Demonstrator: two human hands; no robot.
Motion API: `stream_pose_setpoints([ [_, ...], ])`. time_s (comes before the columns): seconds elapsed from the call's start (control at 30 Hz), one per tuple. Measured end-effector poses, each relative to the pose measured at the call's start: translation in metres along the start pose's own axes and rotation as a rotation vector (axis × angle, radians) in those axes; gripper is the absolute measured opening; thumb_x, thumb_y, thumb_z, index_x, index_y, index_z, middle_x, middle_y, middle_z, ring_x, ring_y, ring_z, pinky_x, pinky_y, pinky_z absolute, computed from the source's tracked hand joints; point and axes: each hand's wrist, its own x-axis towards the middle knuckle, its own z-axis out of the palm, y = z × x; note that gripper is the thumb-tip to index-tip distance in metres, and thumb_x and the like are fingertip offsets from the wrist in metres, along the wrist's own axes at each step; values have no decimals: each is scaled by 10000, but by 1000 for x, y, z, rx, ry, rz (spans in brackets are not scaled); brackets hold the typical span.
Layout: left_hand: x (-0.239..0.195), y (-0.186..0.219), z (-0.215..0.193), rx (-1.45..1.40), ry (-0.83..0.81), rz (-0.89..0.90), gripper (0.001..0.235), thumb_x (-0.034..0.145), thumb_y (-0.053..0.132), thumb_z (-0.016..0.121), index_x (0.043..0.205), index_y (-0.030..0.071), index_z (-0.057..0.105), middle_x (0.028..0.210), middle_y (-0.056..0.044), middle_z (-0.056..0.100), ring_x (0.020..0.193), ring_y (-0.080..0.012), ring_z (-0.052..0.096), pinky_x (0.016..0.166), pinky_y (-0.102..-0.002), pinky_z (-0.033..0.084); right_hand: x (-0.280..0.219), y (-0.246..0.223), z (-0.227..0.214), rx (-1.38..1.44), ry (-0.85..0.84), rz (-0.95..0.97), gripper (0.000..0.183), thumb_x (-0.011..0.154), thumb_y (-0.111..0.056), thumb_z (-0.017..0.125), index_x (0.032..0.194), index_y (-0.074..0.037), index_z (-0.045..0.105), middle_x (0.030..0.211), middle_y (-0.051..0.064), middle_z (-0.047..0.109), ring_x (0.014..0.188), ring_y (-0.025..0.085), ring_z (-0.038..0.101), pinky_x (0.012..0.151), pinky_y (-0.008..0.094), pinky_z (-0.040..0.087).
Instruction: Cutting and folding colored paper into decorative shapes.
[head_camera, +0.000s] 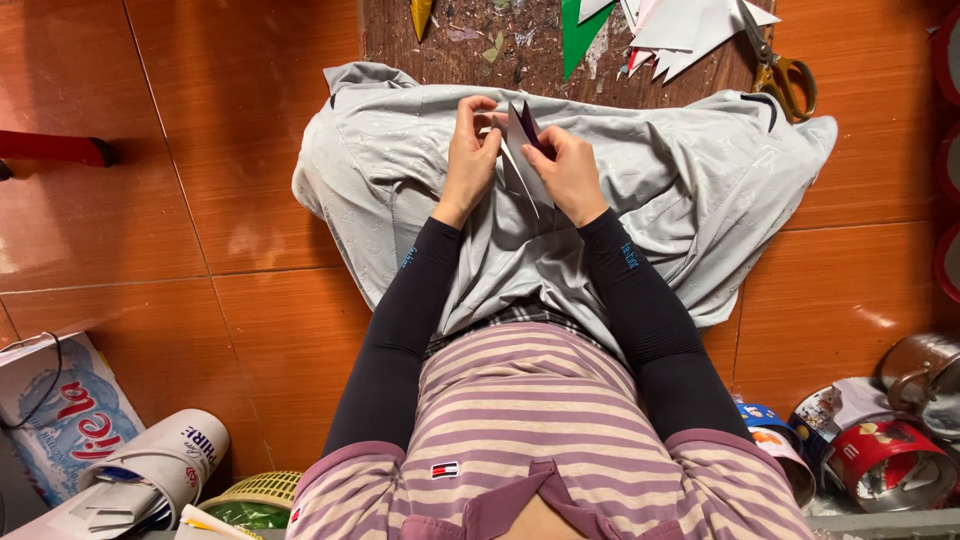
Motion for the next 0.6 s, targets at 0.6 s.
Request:
stream_pose_setpoints([
  [0.6, 42, -10, 13, 442, 217, 195, 180, 946, 63, 720, 1117, 52, 665, 1014, -107, 702, 880, -215, 717, 781, -314, 577, 14, -10, -24, -33, 385, -91, 213, 959, -140, 744, 905, 8, 602, 753, 114, 646, 663, 165, 617, 615, 338, 489],
])
